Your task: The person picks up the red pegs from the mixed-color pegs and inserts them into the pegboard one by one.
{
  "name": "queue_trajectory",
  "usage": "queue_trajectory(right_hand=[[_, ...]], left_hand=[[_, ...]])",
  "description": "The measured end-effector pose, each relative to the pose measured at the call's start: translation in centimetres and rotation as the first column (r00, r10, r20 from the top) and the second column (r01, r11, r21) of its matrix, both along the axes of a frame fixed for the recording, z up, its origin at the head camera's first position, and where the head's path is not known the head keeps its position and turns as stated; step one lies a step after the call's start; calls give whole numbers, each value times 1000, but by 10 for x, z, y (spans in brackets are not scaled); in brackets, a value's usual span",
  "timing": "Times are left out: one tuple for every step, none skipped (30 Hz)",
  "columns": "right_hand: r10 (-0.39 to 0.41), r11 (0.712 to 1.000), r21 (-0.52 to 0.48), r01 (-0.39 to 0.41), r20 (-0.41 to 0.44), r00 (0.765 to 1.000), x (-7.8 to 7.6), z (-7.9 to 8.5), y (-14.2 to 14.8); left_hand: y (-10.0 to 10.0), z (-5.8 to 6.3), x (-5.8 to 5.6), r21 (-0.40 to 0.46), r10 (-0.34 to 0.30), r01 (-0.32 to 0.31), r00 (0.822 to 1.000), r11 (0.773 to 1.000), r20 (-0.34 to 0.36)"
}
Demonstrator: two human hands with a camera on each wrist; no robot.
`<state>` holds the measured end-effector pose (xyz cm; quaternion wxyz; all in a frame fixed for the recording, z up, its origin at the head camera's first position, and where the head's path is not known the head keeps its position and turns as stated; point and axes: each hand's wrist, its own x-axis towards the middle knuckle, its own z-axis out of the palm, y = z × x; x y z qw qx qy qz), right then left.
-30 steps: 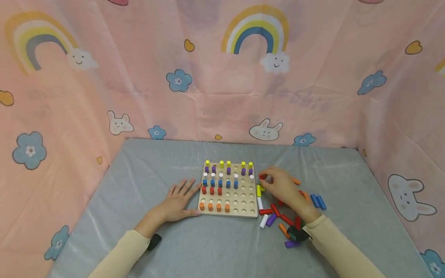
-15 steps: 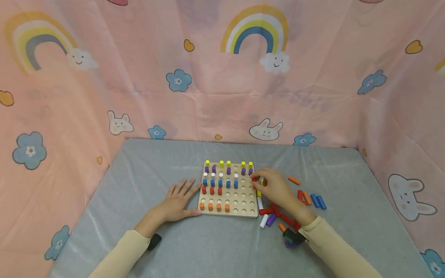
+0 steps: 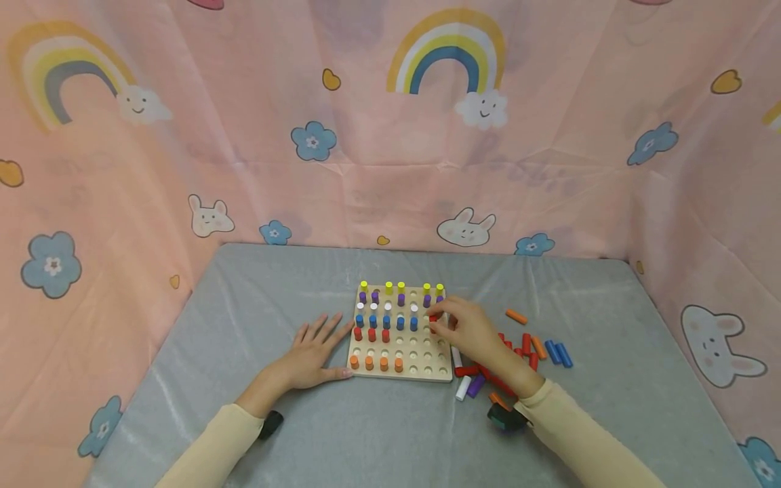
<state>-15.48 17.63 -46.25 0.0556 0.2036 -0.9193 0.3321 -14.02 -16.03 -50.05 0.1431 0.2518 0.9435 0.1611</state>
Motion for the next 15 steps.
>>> queue_trajectory(right_hand=[[3,1000,-1,-3,0,1000,1,0,-1],[8,1000,-4,-8,-2,1000,1,0,-2],[12,1000,-6,-12,-6,1000,1,0,-4],[16,1000,-11,-16,-6,1000,1,-1,-5],[20,1000,-12,-20,-9,1000,1,-1,-7],[25,1000,-14,-25,-7,1000,1,-1,-8],[30,999,-15,-31,-7,1000,1,-2,-9],[35,999,-16,-35,-5,999,1,-2,-11],[38,999,-16,-38,-1,999,1,-2,-12],[39,999,-16,-39,4,999,1,-2,-14],[43,999,-16,-43,6,999,1,-2,-15],[46,999,-13,-45,9,999,2,-2,-17],[47,999,-12,-47,9,999,2,-2,-18],[49,999,-11,-49,13,999,2,-2,-19],[48,999,-8,-48,17,999,2,-2,-21]], left_hand=[[-1,-1,0,5,-1,1,1000,1000,0],[-1,-3,-1,9,-2,2,1000,1000,-1],[-1,-3,-1,20,-1,1,1000,1000,-3],[-2,-5,-1,24,-1,1,1000,1000,-3],[-2,-5,-1,33,-1,1,1000,999,-4],[-3,-6,-2,37,-2,2,1000,999,-8],[-3,-8,-2,37,-4,4,1000,999,-9],[-3,-8,-2,44,-2,2,1000,999,-11],[-4,-8,-2,44,-2,2,1000,999,-12],[-4,-9,-2,39,-3,4,1000,999,-11],[-4,-9,-2,42,-4,5,1000,999,-15],[-4,-9,-2,38,-5,6,1000,999,-14],[-4,-8,-2,38,-5,5,1000,999,-11],[-3,-6,-1,39,-3,4,1000,999,-9],[-3,-5,-1,29,-4,4,1000,1000,-4]])
